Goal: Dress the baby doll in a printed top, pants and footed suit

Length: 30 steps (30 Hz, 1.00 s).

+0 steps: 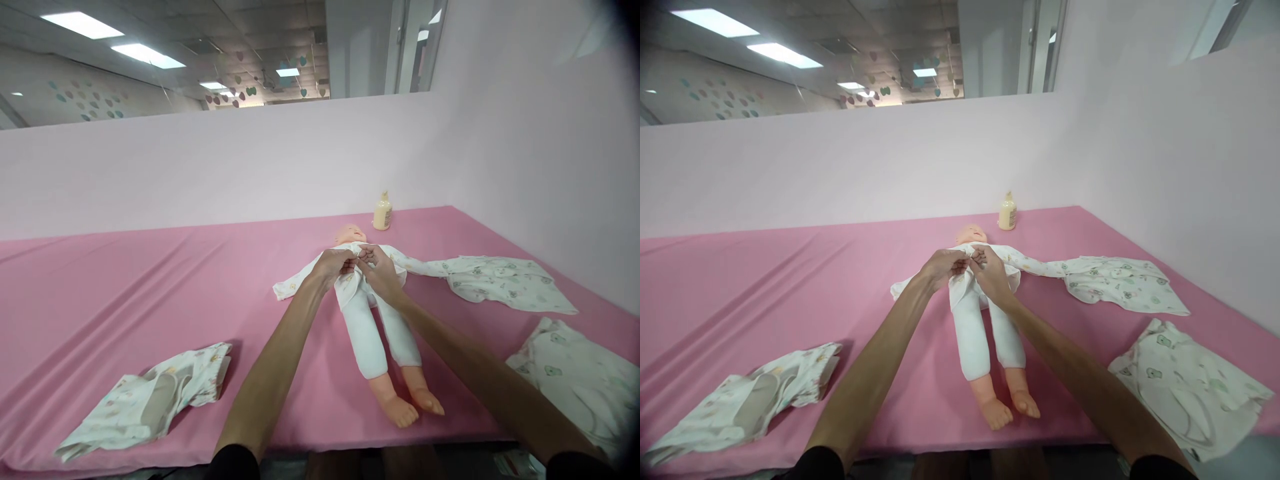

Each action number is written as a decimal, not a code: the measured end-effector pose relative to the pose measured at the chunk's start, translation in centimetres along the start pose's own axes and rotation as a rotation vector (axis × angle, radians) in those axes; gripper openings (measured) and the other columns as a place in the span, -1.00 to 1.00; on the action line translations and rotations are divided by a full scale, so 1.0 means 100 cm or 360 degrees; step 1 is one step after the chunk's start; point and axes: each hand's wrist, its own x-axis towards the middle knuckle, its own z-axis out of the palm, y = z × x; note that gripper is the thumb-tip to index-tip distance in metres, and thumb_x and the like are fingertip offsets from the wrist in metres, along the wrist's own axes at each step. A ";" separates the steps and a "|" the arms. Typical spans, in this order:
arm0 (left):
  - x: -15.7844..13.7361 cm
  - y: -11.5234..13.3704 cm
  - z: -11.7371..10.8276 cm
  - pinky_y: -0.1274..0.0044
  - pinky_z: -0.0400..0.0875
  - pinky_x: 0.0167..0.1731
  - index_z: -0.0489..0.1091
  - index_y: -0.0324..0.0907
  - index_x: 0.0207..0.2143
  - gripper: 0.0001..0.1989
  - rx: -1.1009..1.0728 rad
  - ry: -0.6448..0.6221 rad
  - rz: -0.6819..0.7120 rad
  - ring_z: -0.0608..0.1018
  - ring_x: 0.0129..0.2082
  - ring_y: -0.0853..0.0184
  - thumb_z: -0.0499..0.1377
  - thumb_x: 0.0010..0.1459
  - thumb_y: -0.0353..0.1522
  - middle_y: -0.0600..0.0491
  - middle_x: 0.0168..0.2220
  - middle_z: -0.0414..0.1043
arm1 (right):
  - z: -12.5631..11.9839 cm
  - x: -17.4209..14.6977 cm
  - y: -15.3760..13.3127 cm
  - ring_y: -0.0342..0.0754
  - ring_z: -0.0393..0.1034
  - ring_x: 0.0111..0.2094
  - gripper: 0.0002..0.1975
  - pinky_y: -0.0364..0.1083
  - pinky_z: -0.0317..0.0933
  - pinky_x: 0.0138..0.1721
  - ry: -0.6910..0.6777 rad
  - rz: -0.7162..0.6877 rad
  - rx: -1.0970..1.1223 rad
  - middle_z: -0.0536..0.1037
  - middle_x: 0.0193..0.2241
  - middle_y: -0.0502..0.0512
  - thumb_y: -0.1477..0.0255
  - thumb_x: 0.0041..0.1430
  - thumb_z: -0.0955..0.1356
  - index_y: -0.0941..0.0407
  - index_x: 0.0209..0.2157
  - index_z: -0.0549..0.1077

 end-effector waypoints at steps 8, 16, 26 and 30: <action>-0.002 0.002 -0.002 0.59 0.35 -0.41 0.45 -0.35 -0.56 -0.90 -0.0100 0.0015 -0.0059 0.45 -0.52 0.47 0.22 0.00 -0.54 0.01 -0.54 0.42 | 0.000 0.000 0.001 -0.03 0.40 -0.20 -0.62 0.06 0.31 -0.02 0.0003 0.0007 -0.0013 0.47 -0.24 0.08 0.26 0.12 0.42 0.10 -0.05 0.41; 0.002 -0.001 -0.007 0.57 0.41 -0.35 0.47 -0.29 -0.49 -0.91 -0.0220 -0.0025 -0.0108 0.48 -0.48 0.44 0.35 -0.08 -0.52 -0.01 -0.50 0.49 | -0.002 0.000 0.003 0.00 0.46 -0.15 -0.72 0.06 0.35 0.00 -0.0042 -0.0091 -0.0039 0.53 -0.16 0.13 0.26 0.16 0.41 0.09 -0.13 0.48; 0.002 0.000 -0.008 0.60 0.45 -0.31 0.48 -0.34 -0.46 -0.98 -0.0263 -0.0044 -0.0147 0.51 -0.47 0.46 0.27 0.01 -0.53 -0.02 -0.47 0.49 | -0.002 -0.001 0.004 0.01 0.46 -0.09 -0.77 0.05 0.36 0.02 -0.0028 -0.0137 -0.0096 0.51 -0.10 0.16 0.30 0.18 0.38 0.10 -0.15 0.53; 0.002 -0.002 -0.007 0.60 0.45 -0.31 0.45 -0.32 -0.48 -0.96 -0.0260 -0.0032 -0.0124 0.50 -0.47 0.46 0.26 0.00 -0.54 -0.01 -0.50 0.48 | -0.002 -0.001 0.006 0.02 0.46 -0.10 -0.75 0.06 0.36 0.02 -0.0021 -0.0111 -0.0073 0.51 -0.10 0.16 0.27 0.18 0.39 0.10 -0.16 0.53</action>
